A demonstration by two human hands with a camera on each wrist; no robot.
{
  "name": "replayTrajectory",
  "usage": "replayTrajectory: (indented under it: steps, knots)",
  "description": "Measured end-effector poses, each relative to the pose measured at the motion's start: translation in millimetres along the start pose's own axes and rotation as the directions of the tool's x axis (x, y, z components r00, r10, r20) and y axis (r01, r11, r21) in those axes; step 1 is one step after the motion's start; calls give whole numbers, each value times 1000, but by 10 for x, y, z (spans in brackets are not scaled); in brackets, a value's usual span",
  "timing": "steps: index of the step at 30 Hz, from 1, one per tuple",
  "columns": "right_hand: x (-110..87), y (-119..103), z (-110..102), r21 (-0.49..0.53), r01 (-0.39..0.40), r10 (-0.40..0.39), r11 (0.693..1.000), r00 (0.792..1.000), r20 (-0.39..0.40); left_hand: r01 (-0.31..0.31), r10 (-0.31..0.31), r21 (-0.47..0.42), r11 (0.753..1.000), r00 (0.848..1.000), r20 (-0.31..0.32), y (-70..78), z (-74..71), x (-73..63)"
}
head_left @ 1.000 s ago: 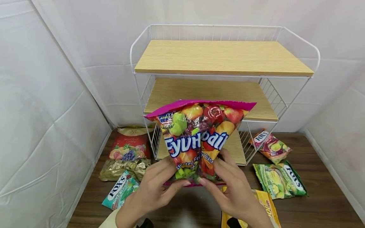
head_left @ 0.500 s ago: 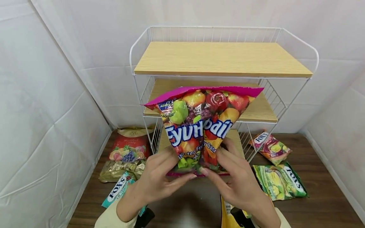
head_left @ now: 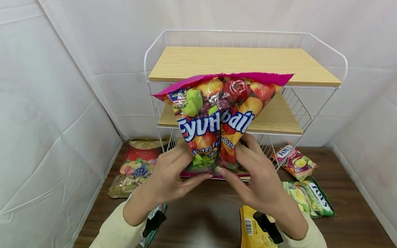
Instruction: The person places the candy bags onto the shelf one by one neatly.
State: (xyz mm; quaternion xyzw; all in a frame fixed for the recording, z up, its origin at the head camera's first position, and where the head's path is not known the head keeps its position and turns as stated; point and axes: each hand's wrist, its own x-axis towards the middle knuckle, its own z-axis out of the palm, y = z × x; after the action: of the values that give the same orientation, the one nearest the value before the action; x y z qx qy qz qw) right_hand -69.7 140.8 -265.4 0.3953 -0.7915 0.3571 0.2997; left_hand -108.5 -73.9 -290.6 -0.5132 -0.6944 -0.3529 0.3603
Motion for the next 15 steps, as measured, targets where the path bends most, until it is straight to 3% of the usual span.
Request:
replayTrajectory:
  steps: [9, 15]
  knots:
    - [187, -13, -78, -21, 19, -19, 1000, 1000, -2, -19, 16, 53, 998, 998, 59, -72, -120, 163]
    - [302, -33, -130, -23, 25, -23, 999, 998, 59, -8, 4, 67, 998, 998, 62, -100, -186, 226]
